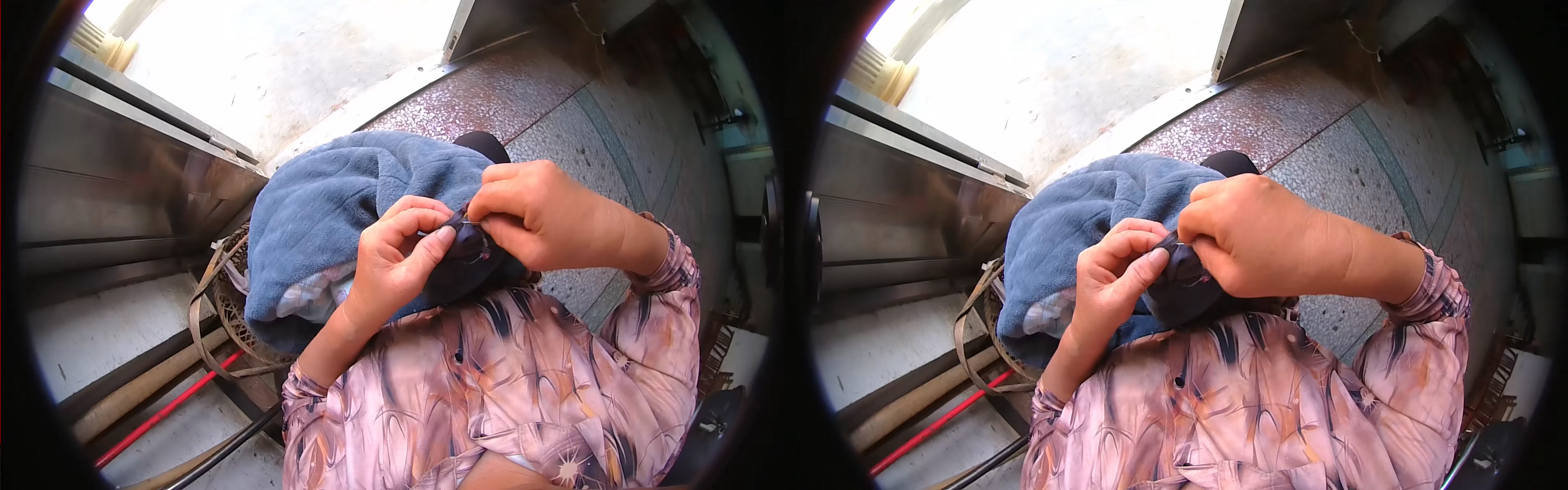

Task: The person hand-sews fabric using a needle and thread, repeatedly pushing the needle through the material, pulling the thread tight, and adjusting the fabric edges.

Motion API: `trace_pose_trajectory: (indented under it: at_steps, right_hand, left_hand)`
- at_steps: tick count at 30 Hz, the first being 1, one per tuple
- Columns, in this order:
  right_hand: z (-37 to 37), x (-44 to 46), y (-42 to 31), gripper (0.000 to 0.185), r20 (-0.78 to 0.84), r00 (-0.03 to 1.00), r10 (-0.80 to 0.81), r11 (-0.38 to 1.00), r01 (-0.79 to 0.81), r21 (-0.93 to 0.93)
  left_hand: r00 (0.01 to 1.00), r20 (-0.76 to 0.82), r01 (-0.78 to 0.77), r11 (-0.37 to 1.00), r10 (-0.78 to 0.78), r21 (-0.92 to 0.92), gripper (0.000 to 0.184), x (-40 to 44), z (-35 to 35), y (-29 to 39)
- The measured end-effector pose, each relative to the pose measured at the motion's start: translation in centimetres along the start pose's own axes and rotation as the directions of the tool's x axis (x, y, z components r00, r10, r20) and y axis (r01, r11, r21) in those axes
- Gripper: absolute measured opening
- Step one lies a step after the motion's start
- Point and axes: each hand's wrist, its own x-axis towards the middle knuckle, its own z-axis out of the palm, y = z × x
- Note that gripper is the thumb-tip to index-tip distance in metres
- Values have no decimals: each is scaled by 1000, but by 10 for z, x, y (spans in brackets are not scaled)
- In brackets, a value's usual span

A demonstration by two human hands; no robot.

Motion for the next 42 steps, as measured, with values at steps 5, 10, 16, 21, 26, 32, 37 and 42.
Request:
trace_pose_trajectory:
  at_steps: [5,10,16,21,26,32,37,42]
  right_hand:
    - [-7,5,8,13,99,995,5,973,-28,230]
    - [-2,6,25,10,123,992,-5,914,-45,403]
    - [-8,7,26,9,267,959,94,827,-224,516]
    - [-6,8,32,9,302,947,109,780,-270,565]
    - [-7,12,37,9,435,890,135,649,-411,640]
    - [18,10,52,12,407,911,63,461,-388,798]
    - [21,7,26,13,293,943,156,675,-318,666]
    - [23,3,3,19,-102,976,-192,978,199,65]
  left_hand:
    - [998,62,35,999,-33,-34,12,4,-4,0]
    - [994,90,66,995,-59,-81,12,5,-6,3]
    - [991,108,93,986,-78,-139,12,6,-5,1]
    - [988,128,112,971,-86,-211,11,6,-6,-5]
    - [981,146,159,952,-124,-262,12,7,-7,-5]
    - [981,147,166,943,-128,-289,11,8,-3,-7]
    - [992,79,110,971,-95,-210,9,9,2,-10]
    - [998,57,-3,996,8,-85,9,9,3,-15]
